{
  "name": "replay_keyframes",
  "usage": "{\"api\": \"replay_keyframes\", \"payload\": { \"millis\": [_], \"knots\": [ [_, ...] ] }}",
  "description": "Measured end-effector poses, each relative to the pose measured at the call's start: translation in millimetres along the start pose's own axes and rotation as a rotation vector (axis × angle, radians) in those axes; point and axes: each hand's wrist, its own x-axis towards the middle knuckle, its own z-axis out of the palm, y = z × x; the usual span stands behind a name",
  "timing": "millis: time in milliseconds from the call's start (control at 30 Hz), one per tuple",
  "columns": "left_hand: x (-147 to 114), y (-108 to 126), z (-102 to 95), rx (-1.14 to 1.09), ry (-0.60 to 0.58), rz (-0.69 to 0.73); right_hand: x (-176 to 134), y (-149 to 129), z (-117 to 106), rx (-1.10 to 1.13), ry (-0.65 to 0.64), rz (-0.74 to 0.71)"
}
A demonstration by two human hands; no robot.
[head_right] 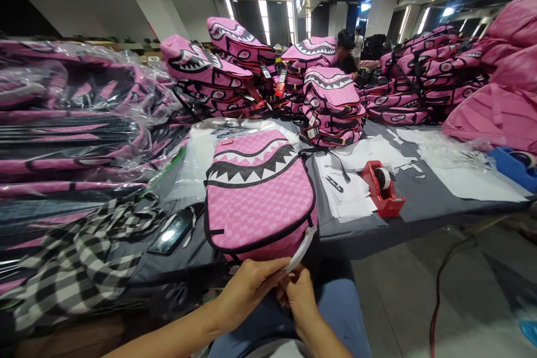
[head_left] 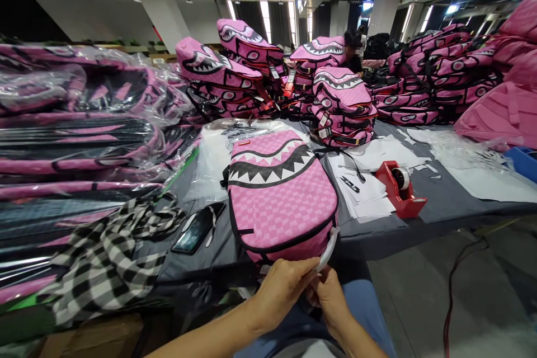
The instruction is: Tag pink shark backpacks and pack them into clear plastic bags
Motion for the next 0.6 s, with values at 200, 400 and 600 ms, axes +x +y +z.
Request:
{"api": "replay_keyframes", "payload": {
  "millis": [200,400,600],
  "knots": [
    [-0.9,-14.0,4.3,0.052,0.033,0.083,-19.8,1.8,-3.7,0.297,-0.011,0.161],
    [-5.2,-25.0,9.0,0.046,0.182,0.124,-34.2,-14.9,-6.1,0.776,-0.368,0.244],
    [-4.8,-15.8,8.9,0.241,0.050,0.049,-18.4,-18.2,-20.4,0.833,-0.376,0.149]
  ]
}}
